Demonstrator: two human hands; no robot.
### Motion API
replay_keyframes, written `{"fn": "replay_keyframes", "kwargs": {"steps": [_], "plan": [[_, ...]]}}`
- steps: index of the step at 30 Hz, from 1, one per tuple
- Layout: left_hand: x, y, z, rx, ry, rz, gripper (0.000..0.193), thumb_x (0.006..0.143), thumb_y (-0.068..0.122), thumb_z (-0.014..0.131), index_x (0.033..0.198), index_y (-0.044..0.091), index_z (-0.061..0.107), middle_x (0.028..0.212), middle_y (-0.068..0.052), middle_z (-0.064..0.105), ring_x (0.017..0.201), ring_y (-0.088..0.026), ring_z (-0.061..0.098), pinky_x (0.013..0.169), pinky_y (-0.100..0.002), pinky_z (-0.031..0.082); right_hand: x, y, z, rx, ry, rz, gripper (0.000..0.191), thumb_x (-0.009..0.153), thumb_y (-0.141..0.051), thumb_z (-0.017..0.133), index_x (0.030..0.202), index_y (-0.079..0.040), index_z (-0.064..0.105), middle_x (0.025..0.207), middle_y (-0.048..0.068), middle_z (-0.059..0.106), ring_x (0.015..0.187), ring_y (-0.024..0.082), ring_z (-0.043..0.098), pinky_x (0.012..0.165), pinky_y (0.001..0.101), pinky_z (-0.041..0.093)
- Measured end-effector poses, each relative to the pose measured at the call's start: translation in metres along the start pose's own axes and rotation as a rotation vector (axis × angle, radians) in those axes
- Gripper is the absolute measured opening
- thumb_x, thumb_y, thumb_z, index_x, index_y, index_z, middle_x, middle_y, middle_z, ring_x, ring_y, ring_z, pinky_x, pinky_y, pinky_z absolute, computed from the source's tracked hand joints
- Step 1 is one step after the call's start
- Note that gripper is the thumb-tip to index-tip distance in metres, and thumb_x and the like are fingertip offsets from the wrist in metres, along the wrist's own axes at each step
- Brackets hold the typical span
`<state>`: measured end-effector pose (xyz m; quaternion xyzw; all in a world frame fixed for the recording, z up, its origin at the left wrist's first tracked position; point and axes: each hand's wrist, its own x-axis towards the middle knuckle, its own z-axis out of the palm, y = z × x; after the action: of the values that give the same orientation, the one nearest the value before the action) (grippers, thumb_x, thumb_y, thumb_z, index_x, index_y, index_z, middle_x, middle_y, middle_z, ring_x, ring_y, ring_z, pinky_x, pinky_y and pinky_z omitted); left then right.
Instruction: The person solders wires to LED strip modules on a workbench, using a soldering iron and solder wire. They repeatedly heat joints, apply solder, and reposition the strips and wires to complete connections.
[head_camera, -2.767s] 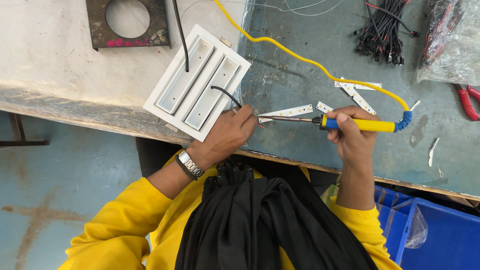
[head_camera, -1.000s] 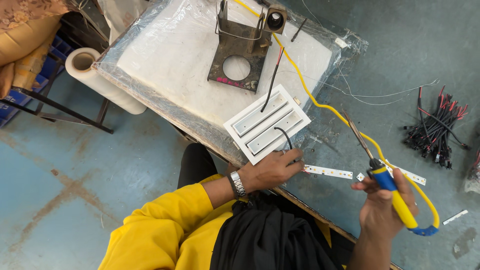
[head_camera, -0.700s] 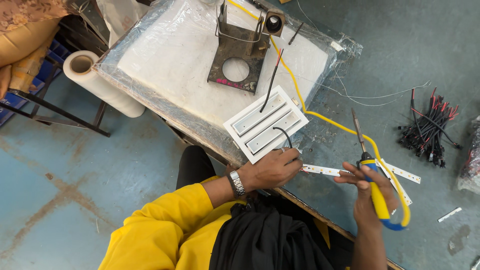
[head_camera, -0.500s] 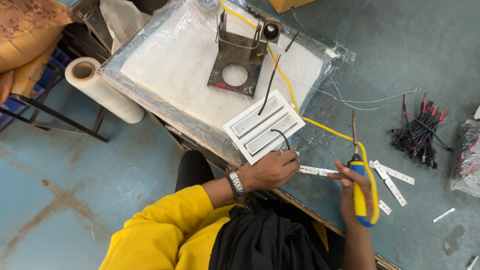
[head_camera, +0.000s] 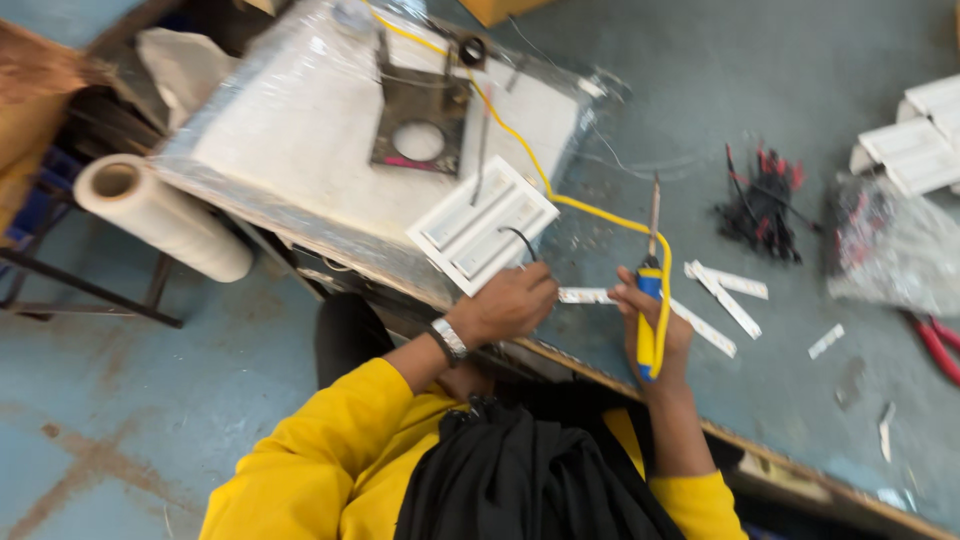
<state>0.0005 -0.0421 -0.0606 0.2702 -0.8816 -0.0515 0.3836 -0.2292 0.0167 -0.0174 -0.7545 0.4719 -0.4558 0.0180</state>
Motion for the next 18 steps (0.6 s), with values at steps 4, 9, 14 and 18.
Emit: {"fn": "replay_keyframes", "kwargs": {"steps": [4,9,14,18], "plan": [[-0.005,0.002,-0.007,-0.002,0.011,-0.027,0.010,0.093,0.011,0.067,0.097,0.003,0.062,0.091,-0.012,0.057,0.065,-0.027,0.060,0.059,-0.040,0.050,-0.003,0.001,0.002,0.037,-0.009,-0.002,0.013,0.102,-0.001,0.065,0.111,-0.009,0.061,0.118,0.015,0.075,0.102,0.024,0.077,0.085,0.0342,0.061],[-0.009,0.010,-0.025,-0.078,-0.014,-0.029,0.013,0.089,0.012,0.070,0.095,0.005,0.061,0.095,-0.012,0.058,0.075,-0.029,0.063,0.068,-0.040,0.052,-0.008,-0.004,-0.004,0.050,-0.107,0.002,0.029,0.096,0.005,0.070,0.114,-0.011,0.054,0.129,0.017,0.071,0.109,0.027,0.075,0.089,0.0363,0.060],[-0.007,0.017,-0.039,-0.087,-0.048,-0.025,0.014,0.089,0.012,0.071,0.097,0.004,0.064,0.100,-0.012,0.061,0.077,-0.028,0.064,0.068,-0.038,0.053,-0.007,-0.008,-0.016,0.099,-0.252,0.074,0.050,0.088,0.013,0.072,0.122,-0.013,0.046,0.149,0.016,0.058,0.126,0.030,0.068,0.101,0.0389,0.056],[-0.008,0.021,-0.041,-0.123,-0.027,0.002,0.018,0.090,0.008,0.072,0.105,0.002,0.067,0.102,-0.011,0.062,0.083,-0.027,0.065,0.070,-0.036,0.054,-0.008,-0.009,-0.022,0.132,-0.298,0.153,0.053,0.086,0.014,0.071,0.123,-0.015,0.046,0.151,0.017,0.056,0.123,0.029,0.069,0.100,0.0390,0.056]]}}
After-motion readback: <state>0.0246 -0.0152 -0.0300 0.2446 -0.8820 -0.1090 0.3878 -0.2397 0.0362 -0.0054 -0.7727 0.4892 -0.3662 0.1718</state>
